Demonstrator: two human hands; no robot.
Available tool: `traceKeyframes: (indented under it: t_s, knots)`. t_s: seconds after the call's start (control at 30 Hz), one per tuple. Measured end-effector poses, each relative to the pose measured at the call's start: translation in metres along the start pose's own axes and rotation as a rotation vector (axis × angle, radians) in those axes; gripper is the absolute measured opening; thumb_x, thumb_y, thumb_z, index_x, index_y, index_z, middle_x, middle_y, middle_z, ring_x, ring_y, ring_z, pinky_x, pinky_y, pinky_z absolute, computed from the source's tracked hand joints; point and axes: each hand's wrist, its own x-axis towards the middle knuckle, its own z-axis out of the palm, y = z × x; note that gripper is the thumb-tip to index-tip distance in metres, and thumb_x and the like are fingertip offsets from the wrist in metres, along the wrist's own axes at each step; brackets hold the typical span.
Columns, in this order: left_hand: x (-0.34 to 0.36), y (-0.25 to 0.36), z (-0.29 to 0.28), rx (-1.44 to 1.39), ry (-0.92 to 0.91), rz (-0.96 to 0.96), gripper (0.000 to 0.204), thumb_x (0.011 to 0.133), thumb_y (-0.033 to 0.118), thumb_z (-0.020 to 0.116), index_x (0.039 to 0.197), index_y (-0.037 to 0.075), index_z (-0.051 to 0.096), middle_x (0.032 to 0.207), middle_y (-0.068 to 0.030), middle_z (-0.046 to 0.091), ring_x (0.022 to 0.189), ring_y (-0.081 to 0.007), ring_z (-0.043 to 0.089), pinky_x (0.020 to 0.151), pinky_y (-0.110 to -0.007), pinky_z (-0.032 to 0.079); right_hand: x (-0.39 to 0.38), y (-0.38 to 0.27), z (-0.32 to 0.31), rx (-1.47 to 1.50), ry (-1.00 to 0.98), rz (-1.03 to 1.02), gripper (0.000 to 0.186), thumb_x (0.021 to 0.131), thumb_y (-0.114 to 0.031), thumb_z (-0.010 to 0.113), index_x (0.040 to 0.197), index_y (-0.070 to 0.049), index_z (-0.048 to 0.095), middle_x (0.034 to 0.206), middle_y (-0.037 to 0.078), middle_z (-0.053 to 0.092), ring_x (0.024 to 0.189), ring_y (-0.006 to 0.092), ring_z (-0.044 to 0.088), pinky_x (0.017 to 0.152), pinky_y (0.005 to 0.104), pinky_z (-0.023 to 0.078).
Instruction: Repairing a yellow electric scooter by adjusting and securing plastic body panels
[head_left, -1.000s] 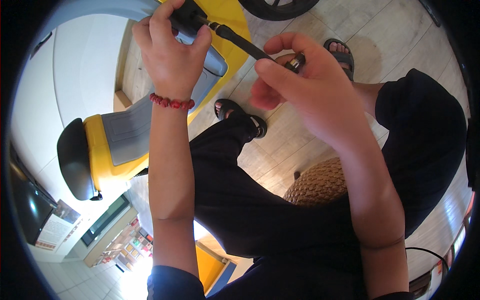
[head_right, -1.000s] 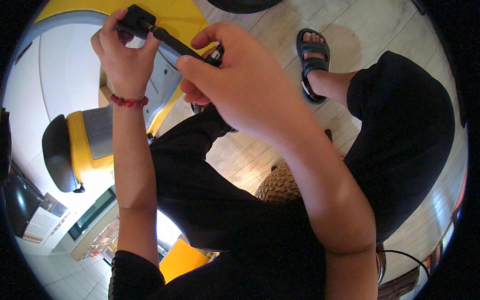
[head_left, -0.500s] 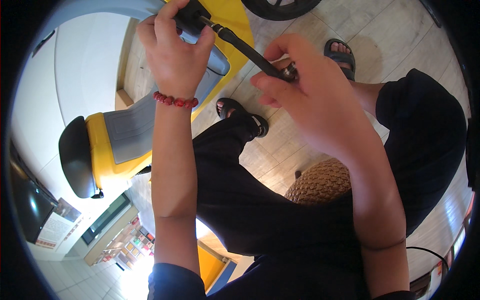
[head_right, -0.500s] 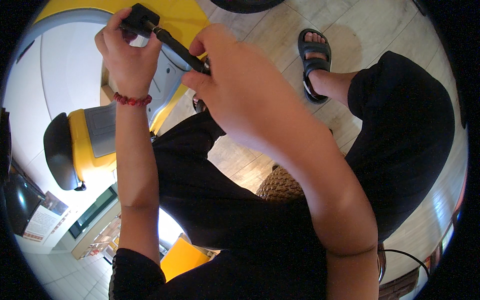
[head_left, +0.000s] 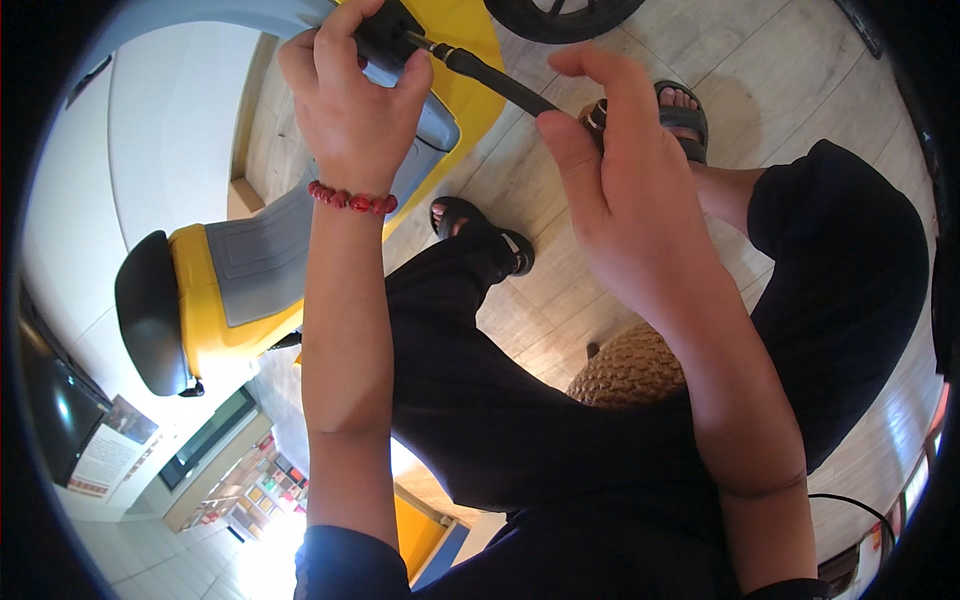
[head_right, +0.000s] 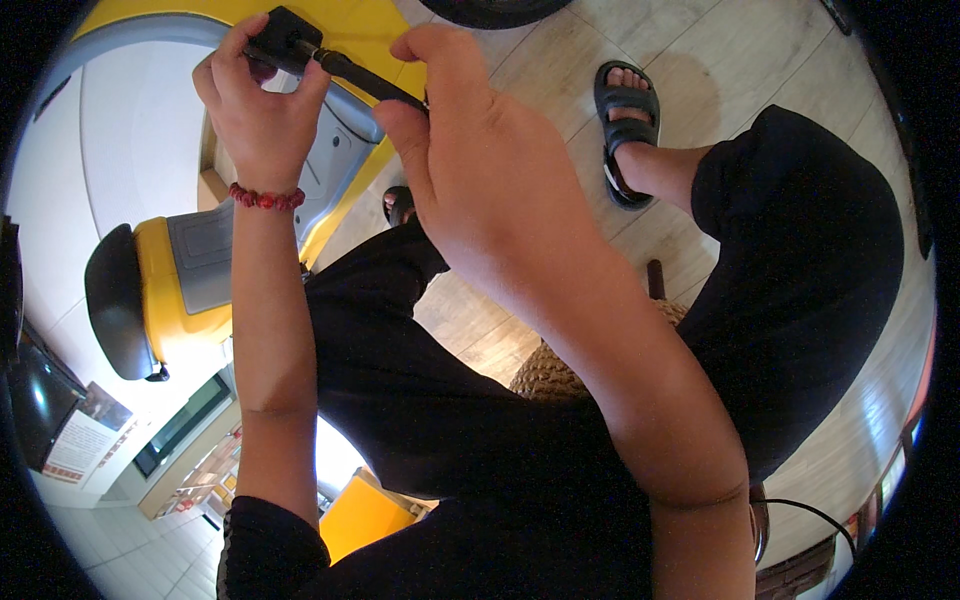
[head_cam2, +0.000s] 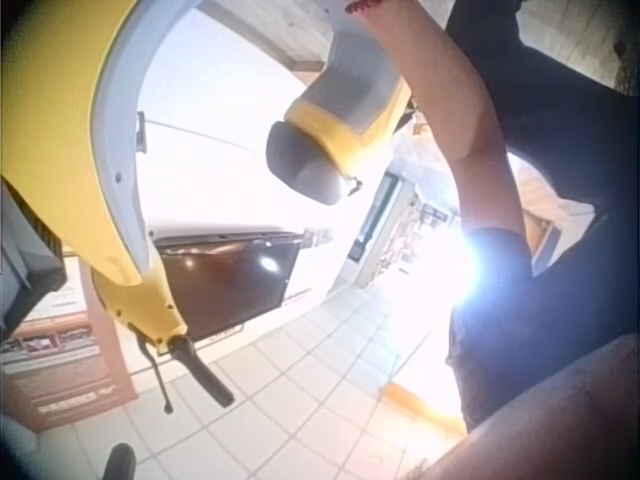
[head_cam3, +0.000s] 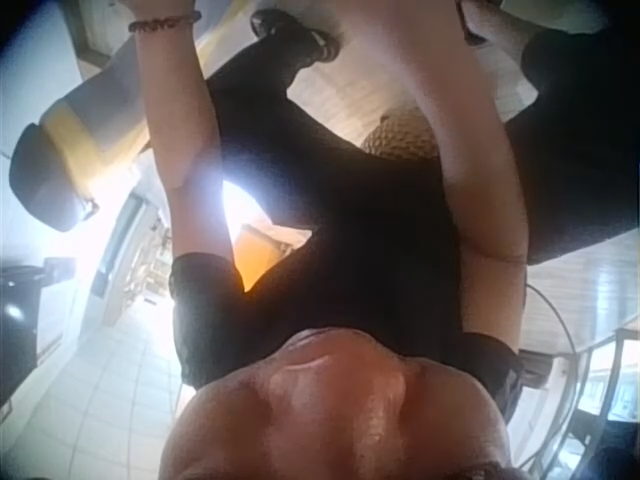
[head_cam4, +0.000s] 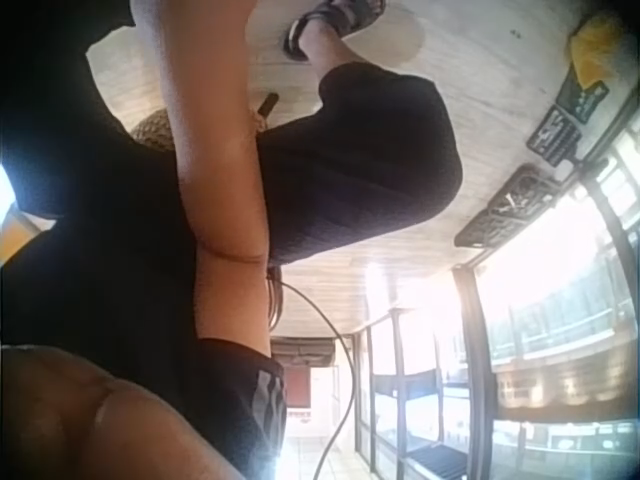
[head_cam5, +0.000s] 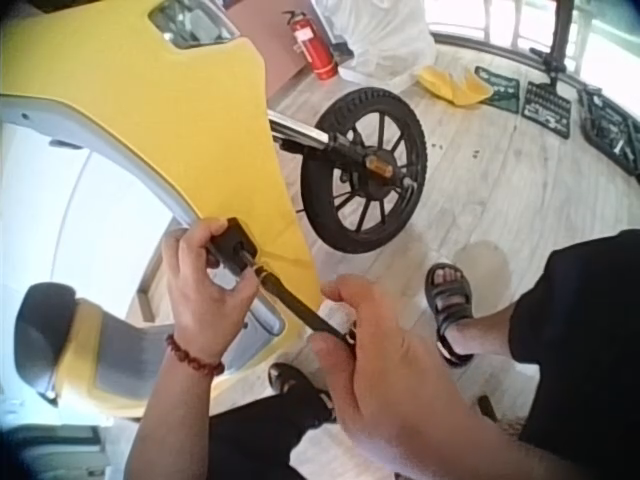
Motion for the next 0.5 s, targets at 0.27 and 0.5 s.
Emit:
traceKeyframes:
  t_s: [0.27,0.5]
  knots:
    - [-0.001,0.0,-0.001,0.003,0.019,0.02,0.059,0.063,0.007,0.077,0.117,0.009,0.051,0.105,-0.0114,0.046,0.083,-0.0179,0.059,0.073,-0.027,0.054,-0.003,-0.012,-0.013,0.198,-0.196,0.019,0.041,0.092,-0.011,0.052,0.129,-0.005,0.035,0.097,0.01,0.054,0.069,0.0194,0.052,0.065,0.0301,0.043]
    - [0.0,0.0,0.0,0.012,0.005,0.013,0.06,0.064,0.009,0.077,0.117,0.009,0.051,0.105,-0.0118,0.046,0.085,-0.0187,0.06,0.073,-0.027,0.054,0.008,0.004,-0.018,-0.012,-0.073,-0.24,0.039,0.088,-0.016,0.061,0.123,-0.007,0.047,0.097,0.01,0.06,0.072,0.0191,0.062,0.072,0.0265,0.049]
